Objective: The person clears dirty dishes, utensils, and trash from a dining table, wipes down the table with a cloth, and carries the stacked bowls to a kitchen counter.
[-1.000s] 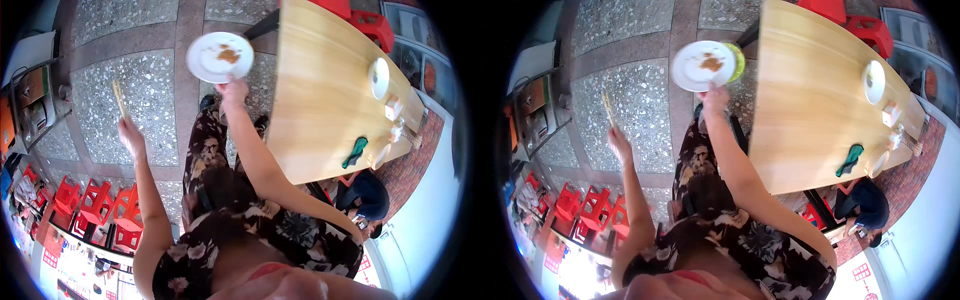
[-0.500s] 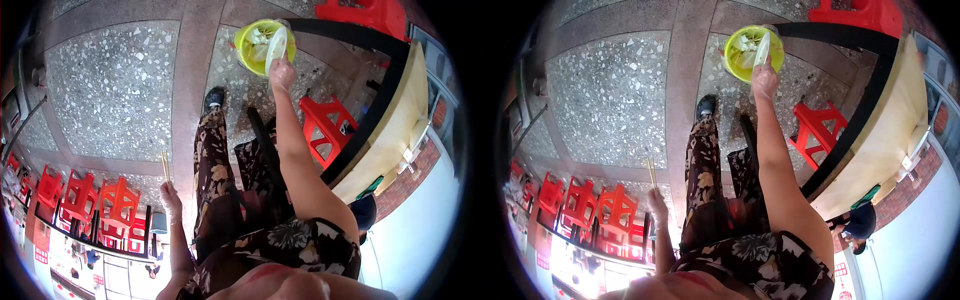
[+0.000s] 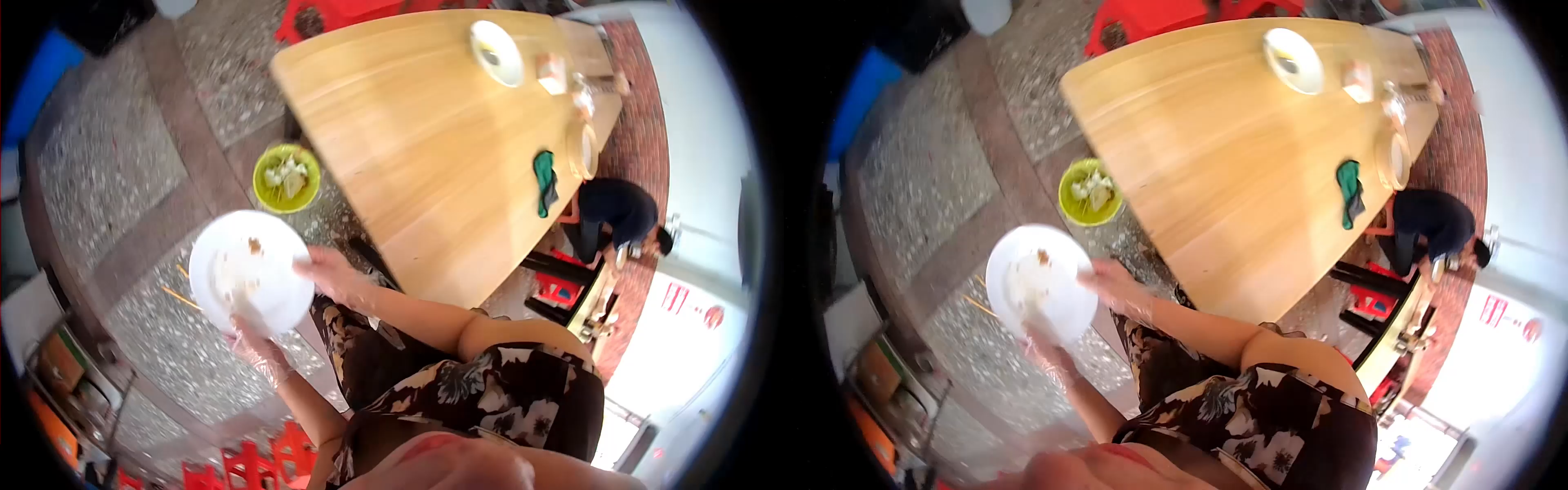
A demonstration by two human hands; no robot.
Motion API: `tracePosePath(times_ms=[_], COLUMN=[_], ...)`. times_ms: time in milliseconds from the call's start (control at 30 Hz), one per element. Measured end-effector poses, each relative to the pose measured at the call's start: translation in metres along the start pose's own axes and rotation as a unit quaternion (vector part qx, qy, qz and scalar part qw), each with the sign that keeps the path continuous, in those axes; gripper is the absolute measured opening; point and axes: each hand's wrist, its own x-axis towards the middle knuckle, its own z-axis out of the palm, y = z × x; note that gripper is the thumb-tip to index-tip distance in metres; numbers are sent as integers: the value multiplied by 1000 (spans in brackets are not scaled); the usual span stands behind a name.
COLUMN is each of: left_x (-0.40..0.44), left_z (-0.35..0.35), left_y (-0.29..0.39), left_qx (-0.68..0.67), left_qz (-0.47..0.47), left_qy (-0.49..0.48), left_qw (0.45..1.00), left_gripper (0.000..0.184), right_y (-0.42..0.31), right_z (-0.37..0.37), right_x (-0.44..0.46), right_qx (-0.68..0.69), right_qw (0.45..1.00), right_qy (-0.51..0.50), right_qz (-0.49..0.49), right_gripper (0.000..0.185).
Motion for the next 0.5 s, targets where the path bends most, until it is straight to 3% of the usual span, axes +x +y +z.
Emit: tracePosePath(times_ms=[33,100,133,167,200,233,267,333,400,433,467,500], left_x=[-24,-57,-65,-75,-82,-104,-121,-170,-218,-234,-238,-251], left_z=[27,59,71,85,102,122,141,184,212,225,226,235], left_y=[26,39,33,25,15,5,-6,-40,-61,-69,-91,-99], left_qx=[31,59,99,140,97,103,87,81,93,100,98,107], left_qz=[-8,1,-18,-37,-6,4,-22,-90,-106,-132,-142,-137], left_qy=[-6,-21,-40,-57,-123,-136,-142,-181,-206,-222,-253,-261], left_qw=[999,998,994,988,988,985,986,976,968,961,952,950], left_gripper=[39,40,37,34,30,30,28,33,37,40,46,46], right_y=[-32,-76,-105,-137,-169,-213,-246,-308,-331,-340,-351,-343], right_z=[-10,-57,-104,-155,-205,-240,-271,-333,-386,-390,-392,-407], right_x=[-33,-61,-57,-46,-35,-35,-31,-11,32,30,25,51], right_qx=[-240,-329,-390,-329,-256,-87,-87,32,45,-362,-708,-656], right_qw=[971,941,907,920,914,913,896,903,929,850,625,655], right_qy=[-12,-24,4,124,239,324,336,371,303,314,274,304], right_qz=[-20,-75,-156,-175,-203,-231,-278,-214,-210,-219,-183,-221], right_gripper=[39,28,30,35,41,49,56,56,43,35,28,25])
